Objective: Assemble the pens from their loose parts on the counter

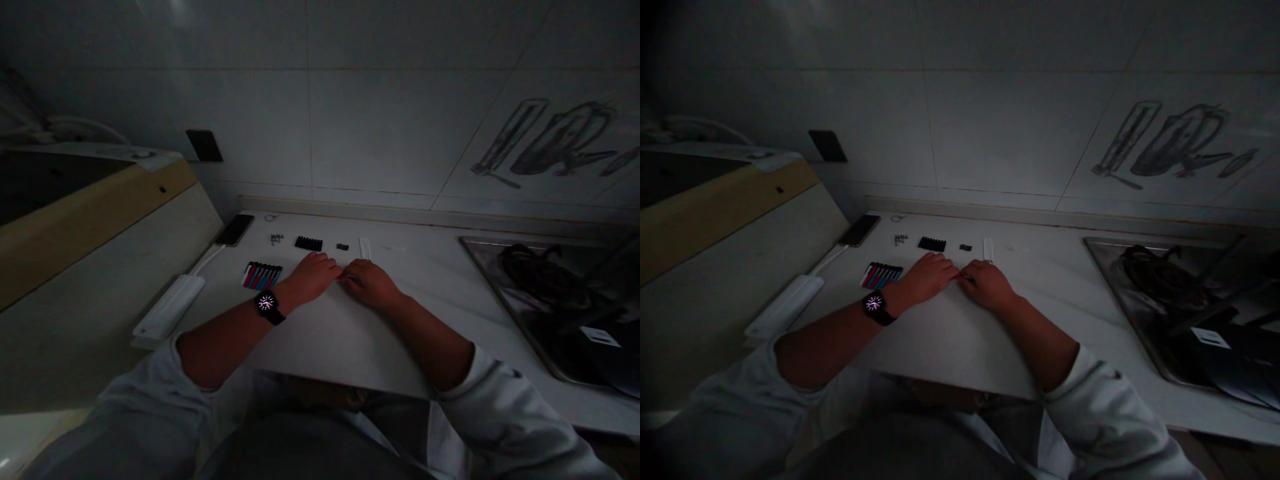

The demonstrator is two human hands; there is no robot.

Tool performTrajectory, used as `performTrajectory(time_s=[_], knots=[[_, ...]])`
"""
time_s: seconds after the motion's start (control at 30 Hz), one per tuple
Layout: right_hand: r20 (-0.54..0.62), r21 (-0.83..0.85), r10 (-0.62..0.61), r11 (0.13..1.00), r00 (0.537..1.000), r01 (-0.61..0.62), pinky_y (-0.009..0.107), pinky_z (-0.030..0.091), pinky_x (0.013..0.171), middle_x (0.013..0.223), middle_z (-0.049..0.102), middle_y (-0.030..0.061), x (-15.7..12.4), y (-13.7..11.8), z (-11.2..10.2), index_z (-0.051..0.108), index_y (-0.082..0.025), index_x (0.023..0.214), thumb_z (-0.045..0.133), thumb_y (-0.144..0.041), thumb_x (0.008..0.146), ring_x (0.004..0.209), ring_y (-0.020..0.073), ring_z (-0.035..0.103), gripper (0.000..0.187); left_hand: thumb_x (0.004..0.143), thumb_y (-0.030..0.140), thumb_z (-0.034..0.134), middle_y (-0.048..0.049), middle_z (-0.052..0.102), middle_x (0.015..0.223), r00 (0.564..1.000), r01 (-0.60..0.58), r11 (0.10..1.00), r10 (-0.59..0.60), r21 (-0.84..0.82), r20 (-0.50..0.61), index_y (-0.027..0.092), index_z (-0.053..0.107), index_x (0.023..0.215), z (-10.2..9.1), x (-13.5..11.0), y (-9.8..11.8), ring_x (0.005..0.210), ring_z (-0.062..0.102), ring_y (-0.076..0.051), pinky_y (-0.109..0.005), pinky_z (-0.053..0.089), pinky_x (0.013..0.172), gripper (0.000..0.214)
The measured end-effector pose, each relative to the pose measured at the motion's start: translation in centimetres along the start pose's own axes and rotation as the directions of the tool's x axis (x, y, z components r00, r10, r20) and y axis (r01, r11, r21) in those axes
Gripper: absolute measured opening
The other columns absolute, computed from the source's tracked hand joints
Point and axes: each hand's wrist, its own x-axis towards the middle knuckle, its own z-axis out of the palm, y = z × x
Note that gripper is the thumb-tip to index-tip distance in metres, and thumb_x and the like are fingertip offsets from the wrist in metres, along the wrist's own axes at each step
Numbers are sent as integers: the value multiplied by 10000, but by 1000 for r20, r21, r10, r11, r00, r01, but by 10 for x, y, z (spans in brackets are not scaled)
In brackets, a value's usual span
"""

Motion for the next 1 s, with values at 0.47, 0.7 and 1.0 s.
performTrajectory(time_s=[0.47,0.7,1.0], knots=[[-33,3,85,996,996,-85,352,492,876,973,727,88,2,1,5,727,-196,1075,630,-242,938,931,238,659,174,1028,248,601,-37,720,1037,990,-88,996,85,-24,-112,209,683,1119,5,9,-19,982,625,-222,-370,429,827,129],[-146,132,107,987,984,-88,349,514,845,961,708,78,2,-1,3,704,-199,1005,616,-195,908,882,221,659,131,1044,329,592,-58,709,1121,987,-52,997,42,-65,-155,222,674,1175,-1,1,-26,1049,628,-223,-367,440,892,188],[-168,154,172,977,971,-147,353,525,825,1017,723,82,2,-1,2,702,-215,1046,598,-235,938,890,220,668,151,1016,295,604,-90,703,1121,881,459,888,-451,27,-141,211,701,1139,-28,-16,-79,1036,629,-260,-383,461,879,178]])
